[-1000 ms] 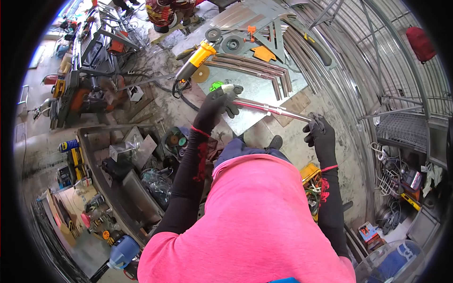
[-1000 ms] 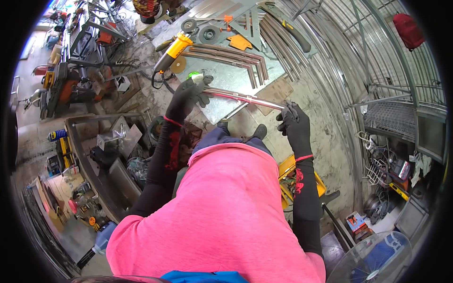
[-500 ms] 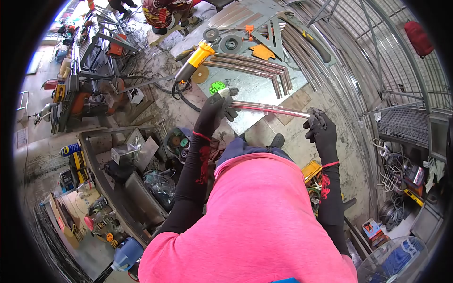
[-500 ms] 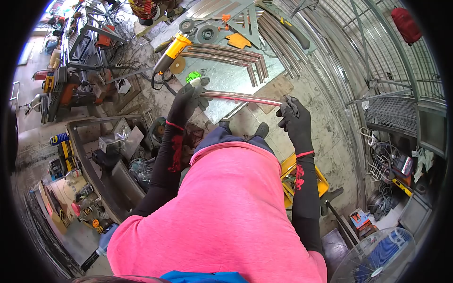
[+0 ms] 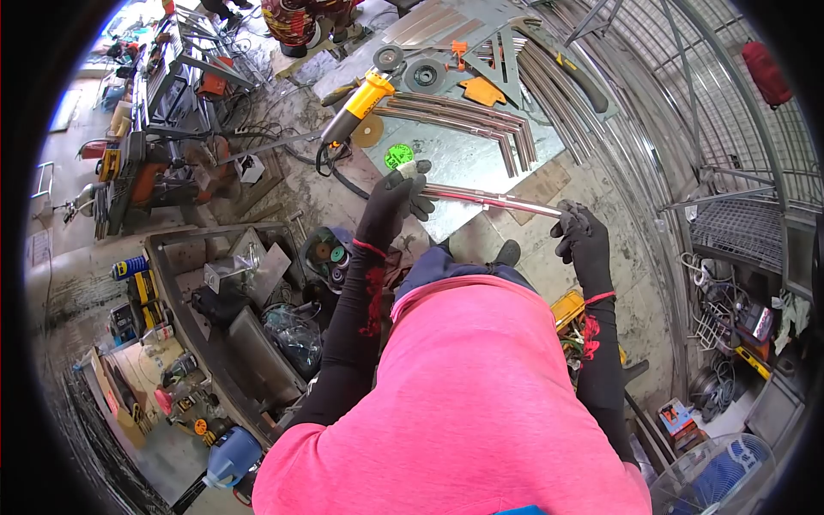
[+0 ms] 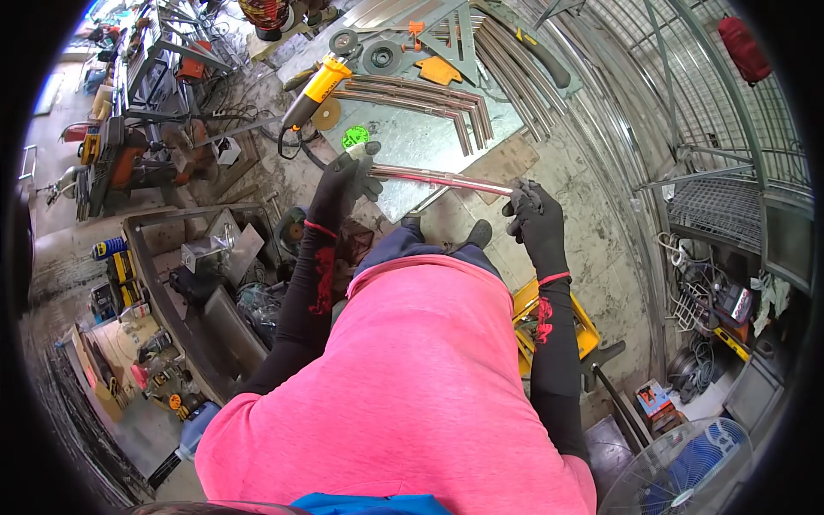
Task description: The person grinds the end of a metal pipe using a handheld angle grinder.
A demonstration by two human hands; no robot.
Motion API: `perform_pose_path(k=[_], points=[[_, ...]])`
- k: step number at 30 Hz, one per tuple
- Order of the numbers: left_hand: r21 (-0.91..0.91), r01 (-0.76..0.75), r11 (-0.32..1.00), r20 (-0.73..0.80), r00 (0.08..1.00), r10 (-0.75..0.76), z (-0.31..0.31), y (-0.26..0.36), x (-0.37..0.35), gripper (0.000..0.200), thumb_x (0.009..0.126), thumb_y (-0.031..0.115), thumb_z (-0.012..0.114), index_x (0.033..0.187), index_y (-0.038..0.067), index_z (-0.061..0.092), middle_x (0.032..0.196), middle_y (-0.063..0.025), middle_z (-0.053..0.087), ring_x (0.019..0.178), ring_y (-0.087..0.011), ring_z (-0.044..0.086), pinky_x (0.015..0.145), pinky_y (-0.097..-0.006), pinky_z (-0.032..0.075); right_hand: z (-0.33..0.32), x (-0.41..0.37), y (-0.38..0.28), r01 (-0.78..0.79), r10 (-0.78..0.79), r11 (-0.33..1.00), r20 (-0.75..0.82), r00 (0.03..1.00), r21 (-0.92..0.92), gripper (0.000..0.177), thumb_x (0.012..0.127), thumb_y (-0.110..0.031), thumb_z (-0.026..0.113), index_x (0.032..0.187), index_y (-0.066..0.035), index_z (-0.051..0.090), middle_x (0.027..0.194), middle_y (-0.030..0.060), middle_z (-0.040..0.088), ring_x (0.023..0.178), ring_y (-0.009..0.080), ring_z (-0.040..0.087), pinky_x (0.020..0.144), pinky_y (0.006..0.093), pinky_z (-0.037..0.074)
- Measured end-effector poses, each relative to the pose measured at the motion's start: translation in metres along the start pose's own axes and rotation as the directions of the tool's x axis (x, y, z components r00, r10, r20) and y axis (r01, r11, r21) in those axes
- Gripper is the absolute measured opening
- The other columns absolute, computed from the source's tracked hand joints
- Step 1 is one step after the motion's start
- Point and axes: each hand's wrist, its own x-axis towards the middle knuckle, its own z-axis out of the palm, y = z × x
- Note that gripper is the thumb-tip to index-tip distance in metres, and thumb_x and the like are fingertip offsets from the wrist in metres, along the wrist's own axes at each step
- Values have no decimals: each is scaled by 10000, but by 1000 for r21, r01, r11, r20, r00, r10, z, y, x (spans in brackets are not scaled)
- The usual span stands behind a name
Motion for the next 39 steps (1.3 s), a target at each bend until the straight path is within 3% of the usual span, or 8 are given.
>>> perform_pose_path(k=[22, 25, 27, 31, 36, 39], points=[[1, -40, 999, -36, 999, 40, 10, 6, -9, 606, 1040, 268, 689, 1555, -16, 542, 983, -76, 710, 797, -186, 744, 702, -318, 596, -5, -4, -3, -77, 77, 997, 38, 996, -2, 421, 1120, -317, 646, 1422, -26, 674, 871, 58, 743, 517, 80, 602, 413, 239, 416], [6, -61, 998, -47, 997, 61, 12, 5, -11, 609, 1061, 306, 698, 1565, 1, 544, 945, -72, 702, 786, -183, 734, 694, -321, 595, -8, -6, -10, -132, 133, 991, 63, 989, -19, 456, 1118, -345, 643, 1442, -24, 658, 871, 64, 748, 516, 87, 613, 412, 242, 430], [21, -43, 999, -58, 997, 44, 13, 6, -12, 606, 1064, 301, 695, 1566, -1, 544, 935, -84, 718, 788, -178, 736, 698, -316, 594, -11, -7, -16, -244, 254, 965, 117, 960, -93, 440, 1128, -304, 611, 1486, -49, 636, 863, 64, 760, 510, 94, 610, 418, 261, 436], [67, -38, 997, -35, 999, 40, 10, 6, -13, 599, 1065, 286, 688, 1567, -8, 542, 942, -94, 736, 784, -173, 735, 702, -311, 592, -15, -6, -19, -285, 314, 943, 179, 932, -171, 436, 1129, -310, 596, 1486, -63, 642, 871, 71, 770, 510, 102, 617, 417, 267, 441], [50, -85, 995, 27, 996, 83, 7, 6, -14, 609, 1043, 209, 678, 1584, -22, 521, 1029, -118, 765, 831, -184, 756, 758, -323, 617, -16, -5, -16, -281, 312, 945, 206, 927, -166, 486, 1119, -390, 638, 1484, -68, 647, 868, 75, 768, 503, 94, 619, 401, 258, 431], [0, -111, 994, 57, 992, 110, 6, 5, -16, 627, 1026, 163, 667, 1599, -29, 501, 1123, -133, 761, 926, -211, 767, 825, -349, 631, -14, -7, -19, -252, 285, 950, 176, 942, -186, 435, 1130, -318, 600, 1482, -67, 649, 863, 55, 766, 509, 95, 609, 425, 266, 441]])
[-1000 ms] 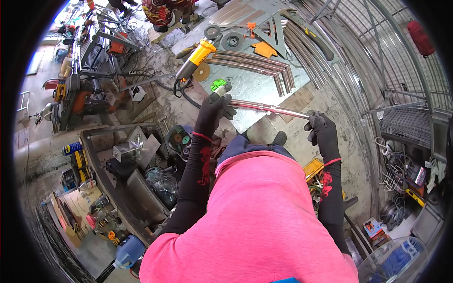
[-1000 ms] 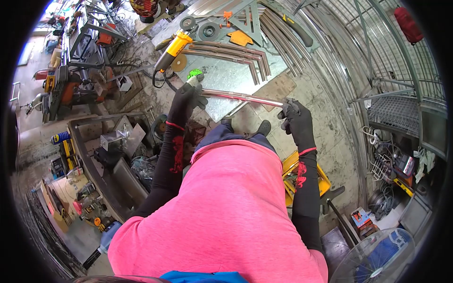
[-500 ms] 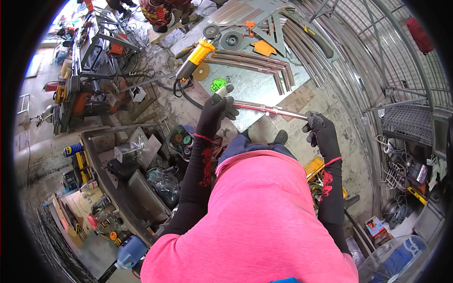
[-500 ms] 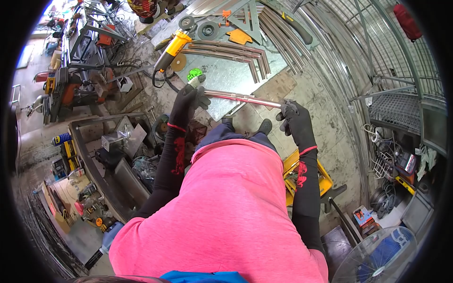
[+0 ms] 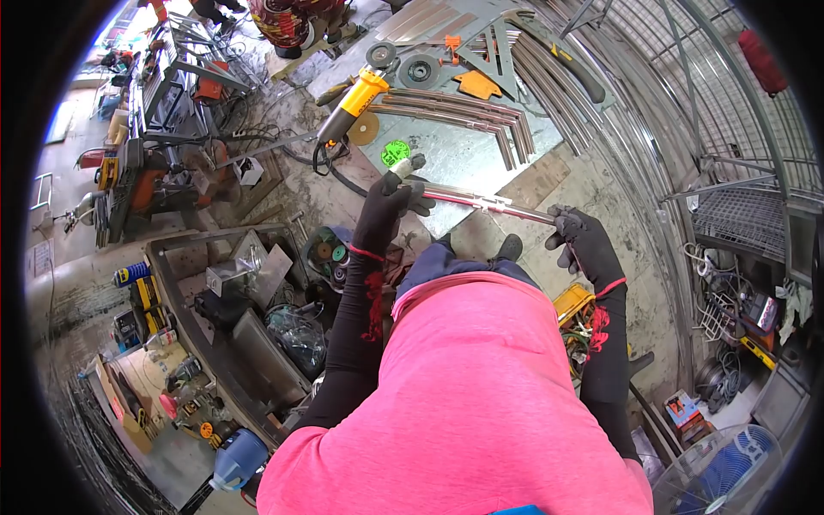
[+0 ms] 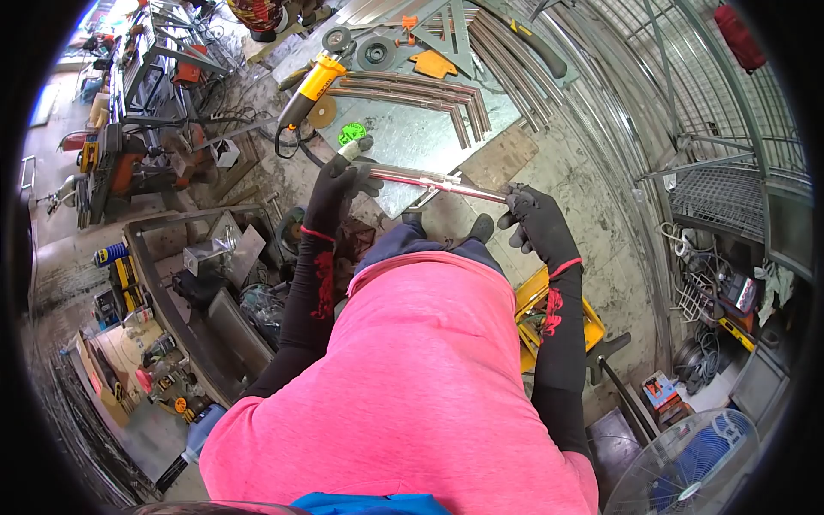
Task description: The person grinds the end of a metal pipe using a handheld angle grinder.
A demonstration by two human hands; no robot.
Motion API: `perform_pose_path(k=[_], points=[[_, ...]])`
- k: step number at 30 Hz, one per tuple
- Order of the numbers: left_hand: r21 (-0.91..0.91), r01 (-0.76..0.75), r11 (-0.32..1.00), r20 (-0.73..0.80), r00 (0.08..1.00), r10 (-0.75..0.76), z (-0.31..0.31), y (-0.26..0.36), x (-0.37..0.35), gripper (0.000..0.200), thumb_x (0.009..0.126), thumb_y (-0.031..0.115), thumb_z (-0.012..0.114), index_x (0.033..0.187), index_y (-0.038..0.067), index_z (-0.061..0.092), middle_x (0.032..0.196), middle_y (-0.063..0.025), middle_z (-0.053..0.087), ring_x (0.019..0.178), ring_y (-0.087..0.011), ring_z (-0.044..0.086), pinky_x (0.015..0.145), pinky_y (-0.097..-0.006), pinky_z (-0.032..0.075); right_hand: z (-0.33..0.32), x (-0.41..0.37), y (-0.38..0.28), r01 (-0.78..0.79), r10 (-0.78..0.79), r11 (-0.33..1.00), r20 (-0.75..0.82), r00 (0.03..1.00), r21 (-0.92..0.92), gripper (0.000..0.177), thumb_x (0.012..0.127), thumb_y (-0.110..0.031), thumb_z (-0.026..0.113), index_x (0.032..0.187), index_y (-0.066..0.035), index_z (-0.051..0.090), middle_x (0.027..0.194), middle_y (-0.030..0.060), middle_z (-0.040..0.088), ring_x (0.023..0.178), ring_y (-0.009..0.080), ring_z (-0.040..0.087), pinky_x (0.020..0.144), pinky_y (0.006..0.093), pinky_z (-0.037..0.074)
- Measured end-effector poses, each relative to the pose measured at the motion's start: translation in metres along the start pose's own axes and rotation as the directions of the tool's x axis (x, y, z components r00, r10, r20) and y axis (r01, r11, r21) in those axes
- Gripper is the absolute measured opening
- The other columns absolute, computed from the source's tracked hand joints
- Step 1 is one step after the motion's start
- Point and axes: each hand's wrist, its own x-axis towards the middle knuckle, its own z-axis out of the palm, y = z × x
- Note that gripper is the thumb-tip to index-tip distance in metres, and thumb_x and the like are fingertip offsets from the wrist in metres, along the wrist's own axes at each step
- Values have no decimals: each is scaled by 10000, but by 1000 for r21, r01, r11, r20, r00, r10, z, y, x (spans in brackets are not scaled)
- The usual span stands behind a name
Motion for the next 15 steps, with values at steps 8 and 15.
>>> perform_pose_path(k=[8, 15], points=[[-59, -51, 997, 20, 998, 52, -2, -4, 0, 652, 1013, 136, 659, 1612, -43, 474, 1243, -177, 741, 1030, -242, 756, 894, -380, 632, 5, -2, 3, 175, -169, 982, -85, 982, 71, 428, 1126, -282, 630, 1491, -61, 649, 875, 39, 756, 518, 67, 590, 445, 234, 422], [-100, -35, 994, -56, 998, 29, -1, 5, 3, 650, 980, 131, 695, 1572, -61, 506, 1166, -178, 763, 974, -195, 763, 856, -335, 621, 2, 6, 9, 281, -268, 956, -146, 952, 80, 410, 1129, -267, 631, 1483, -62, 658, 864, 37, 738, 517, 56, 562, 451, 227, 399]])
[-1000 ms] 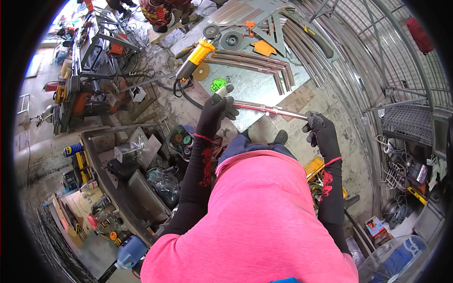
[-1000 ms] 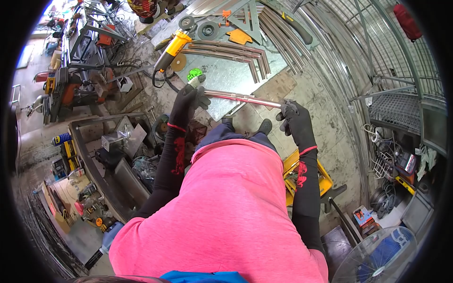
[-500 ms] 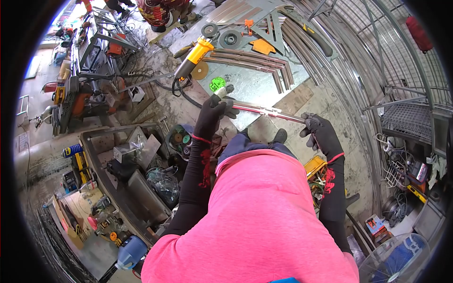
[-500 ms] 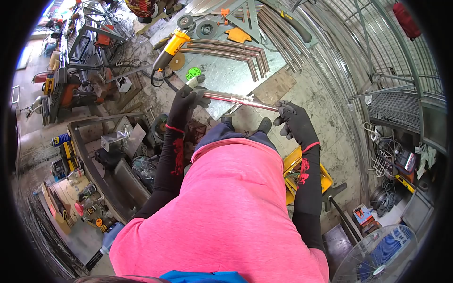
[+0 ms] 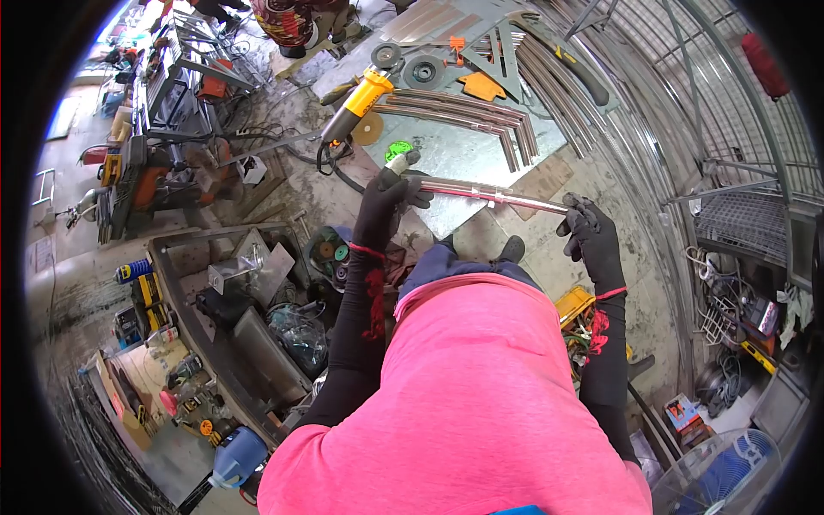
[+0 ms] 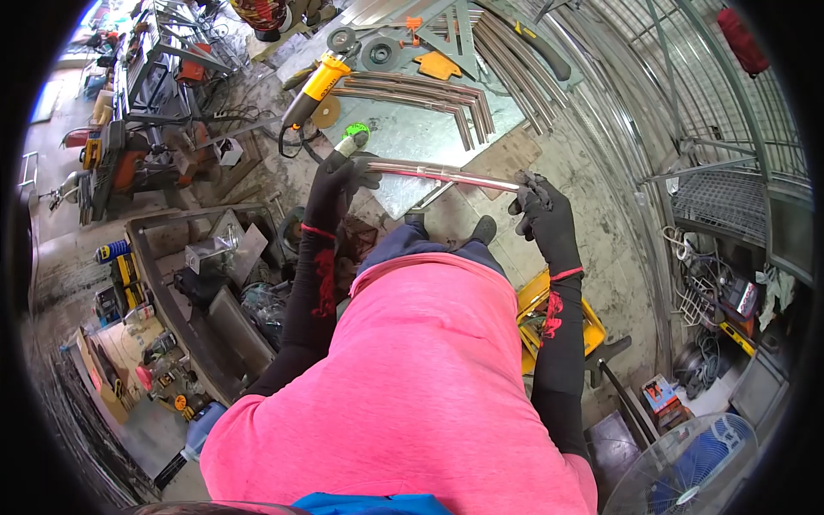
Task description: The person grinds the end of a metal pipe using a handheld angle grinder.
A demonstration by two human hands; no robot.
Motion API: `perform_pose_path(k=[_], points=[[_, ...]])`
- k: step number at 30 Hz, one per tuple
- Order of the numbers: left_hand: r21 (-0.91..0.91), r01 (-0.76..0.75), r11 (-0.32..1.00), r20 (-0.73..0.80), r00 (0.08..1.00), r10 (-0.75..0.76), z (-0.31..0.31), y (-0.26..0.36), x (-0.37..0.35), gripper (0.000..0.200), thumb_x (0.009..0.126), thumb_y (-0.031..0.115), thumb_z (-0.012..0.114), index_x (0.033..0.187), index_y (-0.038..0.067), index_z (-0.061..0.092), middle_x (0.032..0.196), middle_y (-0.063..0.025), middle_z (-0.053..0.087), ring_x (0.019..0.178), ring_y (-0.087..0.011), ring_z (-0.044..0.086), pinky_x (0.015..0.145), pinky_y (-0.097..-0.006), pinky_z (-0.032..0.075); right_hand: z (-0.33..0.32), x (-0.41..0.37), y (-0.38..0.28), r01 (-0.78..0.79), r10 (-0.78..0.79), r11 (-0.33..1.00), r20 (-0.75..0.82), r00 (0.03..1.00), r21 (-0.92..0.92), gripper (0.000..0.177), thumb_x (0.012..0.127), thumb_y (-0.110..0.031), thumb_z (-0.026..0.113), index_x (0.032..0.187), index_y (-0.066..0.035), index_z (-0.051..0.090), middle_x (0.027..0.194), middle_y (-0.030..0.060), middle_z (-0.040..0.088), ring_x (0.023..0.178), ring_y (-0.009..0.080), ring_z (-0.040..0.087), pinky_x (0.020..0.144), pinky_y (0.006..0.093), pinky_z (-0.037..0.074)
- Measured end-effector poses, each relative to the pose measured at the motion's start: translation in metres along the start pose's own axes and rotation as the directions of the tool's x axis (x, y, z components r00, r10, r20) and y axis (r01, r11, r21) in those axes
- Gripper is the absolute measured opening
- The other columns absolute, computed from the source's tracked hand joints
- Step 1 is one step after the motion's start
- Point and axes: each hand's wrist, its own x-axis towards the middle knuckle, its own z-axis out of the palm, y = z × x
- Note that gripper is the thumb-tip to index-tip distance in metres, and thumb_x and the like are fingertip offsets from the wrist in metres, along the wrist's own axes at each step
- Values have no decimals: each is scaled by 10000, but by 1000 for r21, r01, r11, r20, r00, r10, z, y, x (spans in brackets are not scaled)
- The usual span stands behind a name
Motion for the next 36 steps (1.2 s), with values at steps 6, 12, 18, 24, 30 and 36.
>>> perform_pose_path(k=[6, 12, 18, 24, 30, 36], points=[[36, -69, 997, 89, 994, 66, -8, -6, 5, 718, 999, 221, 690, 1613, -65, 451, 1260, -202, 740, 1068, -255, 750, 960, -388, 611, 1, 2, 2, -13, 13, 1000, 10, 1000, -10, 493, 1127, -362, 650, 1493, -31, 639, 881, 54, 740, 509, 61, 569, 426, 228, 394], [61, -45, 997, 75, 996, 41, 1, -6, 2, 760, 983, 200, 694, 1628, -82, 407, 1260, -199, 742, 1091, -262, 743, 999, -404, 598, 2, 3, -1, -40, 40, 999, 28, 999, -21, 484, 1127, -347, 643, 1491, -28, 638, 861, 53, 737, 495, 61, 569, 417, 231, 395], [-37, -79, 996, 71, 994, 81, 5, 0, -2, 808, 968, 228, 699, 1662, -32, 378, 1334, -215, 704, 1145, -277, 726, 1022, -438, 595, -8, 3, -3, -60, 60, 997, 9, 998, -38, 500, 1119, -355, 651, 1496, -28, 632, 843, 54, 737, 471, 71, 565, 403, 240, 395], [-206, -115, 972, 133, 980, 145, -3, -8, -9, 879, 926, 227, 708, 1681, -19, 330, 1389, -242, 663, 1248, -361, 687, 1097, -537, 554, -10, 1, -6, -78, 79, 996, 25, 997, -32, 443, 1124, -327, 630, 1473, -54, 657, 851, 43, 735, 496, 58, 564, 422, 223, 393], [-183, -109, 977, 140, 981, 136, -6, -10, -6, 916, 908, 185, 674, 1710, -14, 278, 1474, -266, 610, 1311, -388, 654, 1113, -549, 535, -14, 3, -8, -76, 78, 996, 49, 996, -45, 479, 1107, -352, 650, 1470, -39, 652, 859, 49, 737, 497, 62, 572, 421, 224, 398], [-206, -98, 974, 162, 978, 133, 6, -3, -5, 941, 923, 194, 690, 1731, 7, 245, 1484, -247, 610, 1328, -363, 643, 1104, -539, 535, -20, 7, 0, -86, 87, 996, 61, 994, -26, 533, 1098, -371, 666, 1488, -10, 634, 864, 60, 746, 481, 71, 577, 404, 233, 401]])
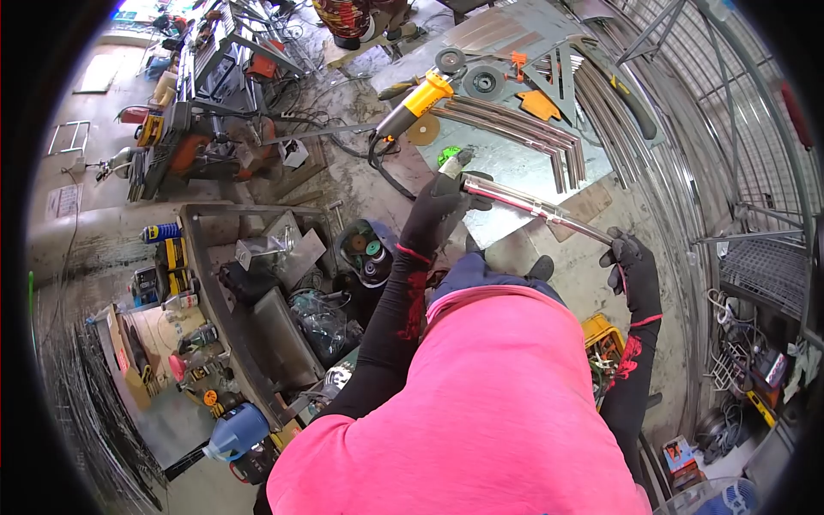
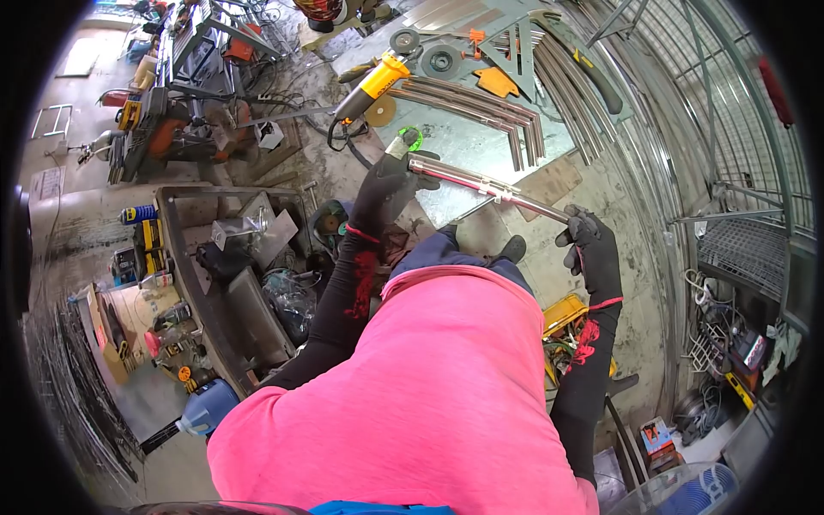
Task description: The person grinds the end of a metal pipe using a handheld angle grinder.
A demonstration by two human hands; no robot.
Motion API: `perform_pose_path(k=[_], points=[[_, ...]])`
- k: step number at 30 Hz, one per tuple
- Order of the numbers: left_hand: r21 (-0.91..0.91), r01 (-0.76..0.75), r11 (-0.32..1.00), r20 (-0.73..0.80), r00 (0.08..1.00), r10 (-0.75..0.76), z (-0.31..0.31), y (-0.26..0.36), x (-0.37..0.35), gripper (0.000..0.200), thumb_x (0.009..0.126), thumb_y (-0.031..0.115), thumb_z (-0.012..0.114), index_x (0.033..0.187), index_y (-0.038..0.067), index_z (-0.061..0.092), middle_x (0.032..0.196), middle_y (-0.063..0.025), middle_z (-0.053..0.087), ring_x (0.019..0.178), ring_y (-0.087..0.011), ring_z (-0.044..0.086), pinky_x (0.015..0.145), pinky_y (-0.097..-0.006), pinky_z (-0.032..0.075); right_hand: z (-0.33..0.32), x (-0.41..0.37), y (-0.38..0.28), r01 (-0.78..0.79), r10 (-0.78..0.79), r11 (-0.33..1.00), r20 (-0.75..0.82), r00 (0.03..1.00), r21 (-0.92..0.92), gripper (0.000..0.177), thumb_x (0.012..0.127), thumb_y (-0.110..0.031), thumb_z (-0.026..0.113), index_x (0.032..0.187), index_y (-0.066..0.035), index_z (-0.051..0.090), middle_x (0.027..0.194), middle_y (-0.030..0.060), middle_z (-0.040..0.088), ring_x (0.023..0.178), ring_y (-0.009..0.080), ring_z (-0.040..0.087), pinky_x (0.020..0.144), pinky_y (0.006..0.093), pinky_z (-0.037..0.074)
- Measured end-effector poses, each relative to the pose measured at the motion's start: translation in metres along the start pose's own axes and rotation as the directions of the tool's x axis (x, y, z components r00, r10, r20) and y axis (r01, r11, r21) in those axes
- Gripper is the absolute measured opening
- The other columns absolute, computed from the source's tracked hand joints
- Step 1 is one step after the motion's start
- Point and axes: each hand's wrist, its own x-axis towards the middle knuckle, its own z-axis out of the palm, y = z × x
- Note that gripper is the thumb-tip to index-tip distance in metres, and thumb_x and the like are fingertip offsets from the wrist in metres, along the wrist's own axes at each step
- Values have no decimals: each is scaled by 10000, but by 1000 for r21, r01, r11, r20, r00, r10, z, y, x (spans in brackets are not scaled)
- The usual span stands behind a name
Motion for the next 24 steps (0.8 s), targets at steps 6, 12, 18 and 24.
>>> perform_pose_path(k=[6, 12, 18, 24], points=[[-196, -37, 980, -54, 998, 27, 18, -34, 7, 676, 1073, 259, 634, 1655, -7, 415, 1183, -132, 711, 1042, -228, 716, 985, -403, 584, 15, -3, 1, 26, -26, 1000, 0, 1000, 1, 532, 1116, -360, 626, 1511, -4, 614, 868, 62, 753, 490, 69, 571, 413, 236, 406], [195, 4, 981, -214, 976, 38, 24, -19, 9, 549, 1185, 403, 473, 1581, 23, 499, 1097, -90, 721, 914, -189, 703, 869, -365, 594, 25, -8, -8, -13, 11, 998, 25, 1000, 65, 518, 1124, -347, 611, 1519, -12, 607, 871, 53, 754, 512, 66, 575, 425, 241, 424], [361, 54, 931, -93, 995, -22, 29, -13, 19, 415, 1112, 222, 565, 1449, -20, 582, 1274, -130, 716, 978, -219, 715, 926, -396, 599, 13, -3, 5, -256, 184, 923, 256, 949, 287, 493, 1133, -346, 586, 1465, 15, 628, 845, 70, 752, 467, 80, 559, 401, 259, 433], [688, -170, 705, 122, 985, 119, 64, -38, 10, 529, 1174, 339, 519, 1482, -91, 549, 1279, -207, 732, 973, -213, 762, 900, -358, 645, 52, 4, 15, -270, 183, 907, 275, 944, 322, 514, 1135, -368, 589, 1507, -15, 609, 830, 110, 754, 465, 112, 587, 392, 278, 455]])
